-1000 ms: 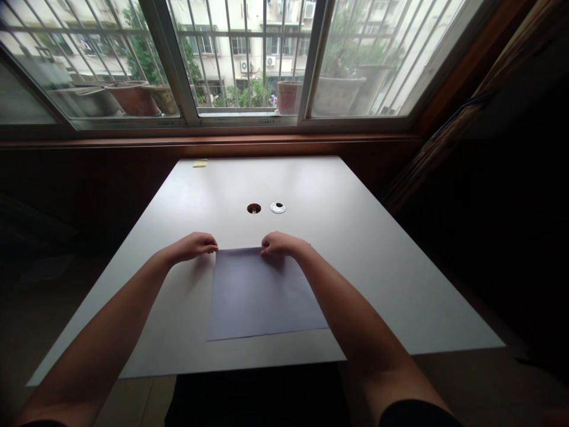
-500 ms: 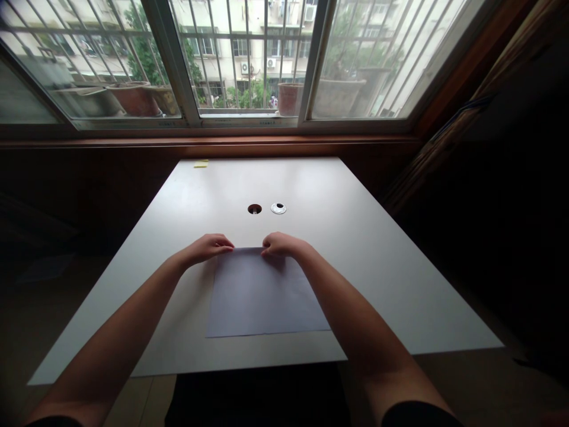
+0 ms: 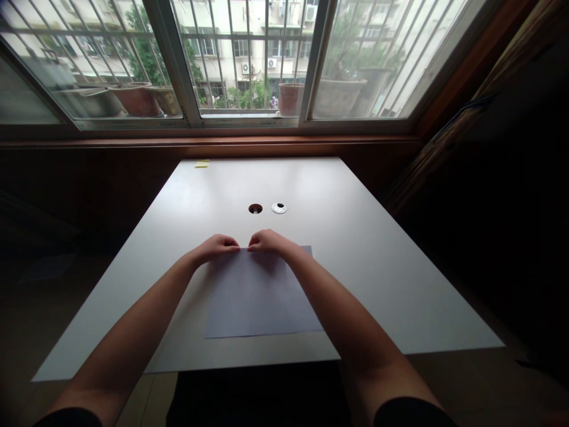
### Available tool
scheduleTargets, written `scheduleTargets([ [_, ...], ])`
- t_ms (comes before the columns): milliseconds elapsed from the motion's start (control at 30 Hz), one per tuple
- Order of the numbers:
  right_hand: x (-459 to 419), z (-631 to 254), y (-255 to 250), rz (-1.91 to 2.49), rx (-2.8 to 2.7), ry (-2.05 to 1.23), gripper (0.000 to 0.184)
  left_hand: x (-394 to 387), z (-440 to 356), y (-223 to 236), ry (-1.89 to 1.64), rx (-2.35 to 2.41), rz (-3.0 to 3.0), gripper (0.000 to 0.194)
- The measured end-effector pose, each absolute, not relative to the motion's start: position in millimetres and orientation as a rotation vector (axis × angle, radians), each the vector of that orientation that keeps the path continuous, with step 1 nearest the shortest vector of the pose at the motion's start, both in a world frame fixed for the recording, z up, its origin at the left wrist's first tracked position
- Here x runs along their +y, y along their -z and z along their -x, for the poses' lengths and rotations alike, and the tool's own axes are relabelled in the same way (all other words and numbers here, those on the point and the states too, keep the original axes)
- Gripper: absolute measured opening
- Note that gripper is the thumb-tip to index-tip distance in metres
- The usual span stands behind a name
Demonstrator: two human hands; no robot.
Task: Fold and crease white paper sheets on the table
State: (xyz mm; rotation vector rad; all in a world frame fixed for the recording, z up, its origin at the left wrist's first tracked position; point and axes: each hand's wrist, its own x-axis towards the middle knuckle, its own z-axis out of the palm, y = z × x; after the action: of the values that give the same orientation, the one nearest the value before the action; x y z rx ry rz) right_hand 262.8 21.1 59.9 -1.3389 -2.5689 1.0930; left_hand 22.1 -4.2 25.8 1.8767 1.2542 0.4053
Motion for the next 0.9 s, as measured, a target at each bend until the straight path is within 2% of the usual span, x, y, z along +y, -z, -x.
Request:
scheduleTargets([
  [267,21,-263,-57,1.368,-2.569,-1.078,0.021,-4,-15,-23,-0.417,1.223,-1.837,0.043],
  [533,27,-323,-48,1.455,-2.444,-1.123,0.018,-2,-12,-22,-0.417,1.222,-1.805,0.041],
  [900,33,-395,-33,1.605,-2.149,-1.161,0.024,-3,-9,-22,-0.406,1.247,-1.768,0.041],
])
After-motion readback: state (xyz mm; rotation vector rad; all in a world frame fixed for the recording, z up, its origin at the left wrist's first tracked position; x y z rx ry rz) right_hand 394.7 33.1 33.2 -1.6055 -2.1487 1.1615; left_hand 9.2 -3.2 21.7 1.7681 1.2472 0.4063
